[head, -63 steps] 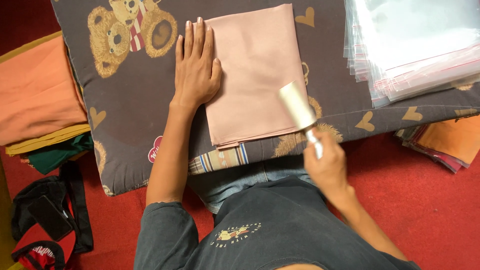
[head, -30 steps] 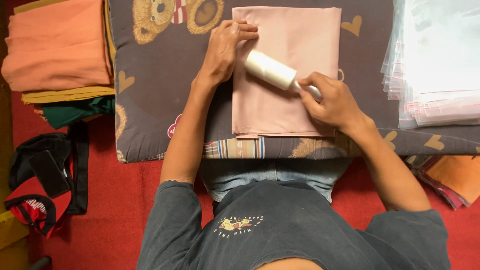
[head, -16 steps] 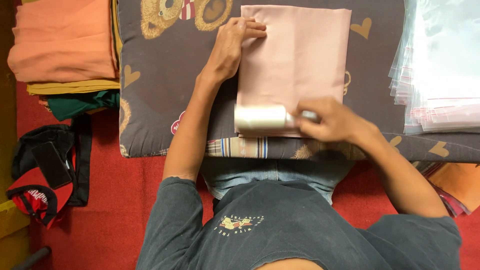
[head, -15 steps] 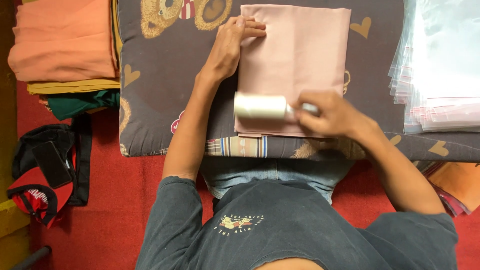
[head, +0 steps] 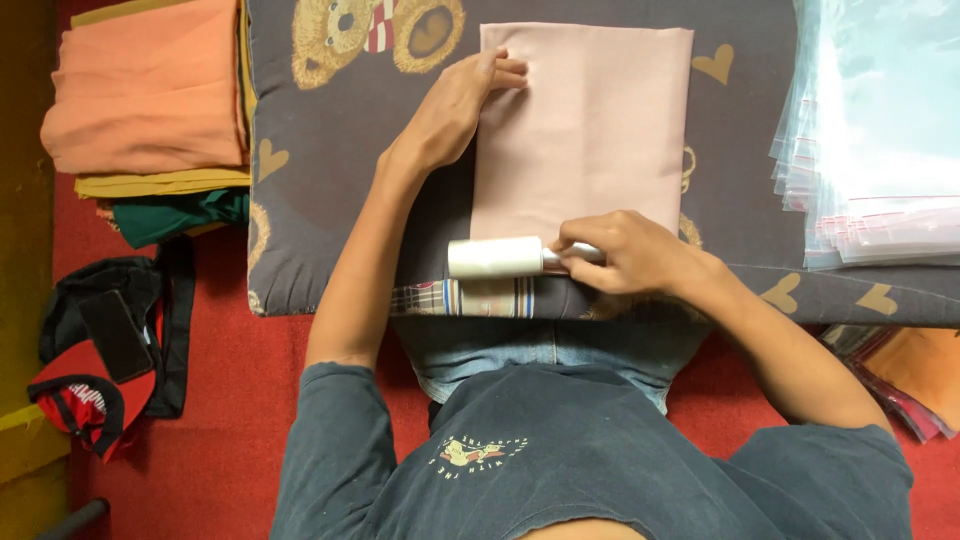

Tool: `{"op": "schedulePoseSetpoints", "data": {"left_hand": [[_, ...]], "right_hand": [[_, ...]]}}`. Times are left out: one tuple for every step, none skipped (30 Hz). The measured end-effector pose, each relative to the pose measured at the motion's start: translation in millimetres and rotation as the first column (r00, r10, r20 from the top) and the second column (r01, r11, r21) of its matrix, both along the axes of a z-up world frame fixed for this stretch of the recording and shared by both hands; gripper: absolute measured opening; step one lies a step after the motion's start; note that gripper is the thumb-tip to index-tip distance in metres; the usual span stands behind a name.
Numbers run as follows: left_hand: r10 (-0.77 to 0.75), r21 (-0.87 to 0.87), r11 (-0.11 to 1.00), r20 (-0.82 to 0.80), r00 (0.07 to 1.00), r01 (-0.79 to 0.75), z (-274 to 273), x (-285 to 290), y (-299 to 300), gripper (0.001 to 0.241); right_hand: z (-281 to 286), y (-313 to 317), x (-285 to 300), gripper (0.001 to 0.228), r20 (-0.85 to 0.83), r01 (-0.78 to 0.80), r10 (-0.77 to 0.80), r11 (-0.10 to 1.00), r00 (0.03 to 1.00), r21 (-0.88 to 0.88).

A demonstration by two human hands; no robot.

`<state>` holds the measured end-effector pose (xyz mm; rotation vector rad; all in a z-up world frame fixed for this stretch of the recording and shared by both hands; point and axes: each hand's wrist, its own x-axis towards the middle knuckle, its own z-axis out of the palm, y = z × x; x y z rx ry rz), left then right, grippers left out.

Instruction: The person folds a pink garment on a cushioned surface, uses a lint roller to clean it, then places the folded item into a clear plastic bag and seals it.

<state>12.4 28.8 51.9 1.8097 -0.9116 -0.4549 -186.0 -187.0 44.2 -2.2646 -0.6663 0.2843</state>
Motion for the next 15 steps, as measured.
{"op": "schedulePoseSetpoints", "data": {"left_hand": [[-0.004,-0.002,1.0,0.001,1.0,0.004,2,-7,6,0.099],[0.055,-0.087,0.995,0.181,0.982,-0.04,5,-13,12,0.072],[0.124,-0.179,0.982,0.35,0.928,-0.064,7,-19,18,0.047],[0.12,-0.181,0.982,0.355,0.927,-0.058,9,-30,26,0.047],[0.156,-0.231,0.97,0.345,0.926,-0.077,10,-41,35,0.031],[0.193,-0.278,0.955,0.331,0.924,-0.1,12,-52,45,0.021],[0.19,-0.278,0.956,0.334,0.923,-0.096,8,-66,45,0.021],[0.15,-0.222,0.973,0.391,0.908,-0.065,4,-79,48,0.019],[0.106,-0.164,0.986,0.445,0.889,-0.036,0,-93,50,0.017],[0.107,-0.161,0.986,0.446,0.889,-0.037,-14,-101,50,0.017],[0.081,-0.048,0.997,0.525,0.847,-0.066,-28,-109,51,0.008],[0.046,0.062,0.993,0.598,0.8,-0.103,-42,-116,51,0.007],[0.046,0.063,0.993,0.599,0.8,-0.104,-34,-124,49,0.007],[0.099,0.027,0.99,0.562,0.821,-0.138,-27,-130,46,0.006],[0.151,-0.008,0.985,0.524,0.838,-0.173,-19,-136,44,0.006]], "right_hand": [[1,-4,2,0.009,0.001,0.004,-0.004,1.0,1.0,-0.002],[2,-8,5,0.012,-0.058,0.02,-0.02,1.0,0.998,-0.004],[3,-12,8,0.015,-0.117,0.035,-0.036,0.999,0.992,-0.008],[-3,-18,12,0.015,-0.112,0.041,-0.042,0.999,0.993,-0.01],[-9,-24,17,0.013,-0.025,0.12,-0.119,0.993,0.993,0.018],[-16,-28,21,0.014,0.057,0.191,-0.194,0.98,0.979,0.055],[-16,-32,30,0.014,0.06,0.193,-0.197,0.98,0.979,0.056],[-16,-34,40,0.015,0.082,0.194,-0.196,0.98,0.977,0.034],[-17,-36,49,0.017,0.103,0.196,-0.196,0.981,0.975,0.011],[-25,-40,63,0.017,0.103,0.194,-0.195,0.981,0.976,0.014],[-33,-44,77,0.019,0.132,0.192,-0.191,0.981,0.973,0.004],[-41,-48,90,0.021,0.162,0.19,-0.187,0.982,0.969,-0.008],[-35,-48,100,0.021,0.162,0.189,-0.186,0.982,0.969,-0.006],[-28,-49,112,0.017,0.169,0.212,-0.203,0.976,0.964,-0.037],[-21,-49,124,0.016,0.176,0.236,-0.221,0.969,0.959,-0.068]]}}
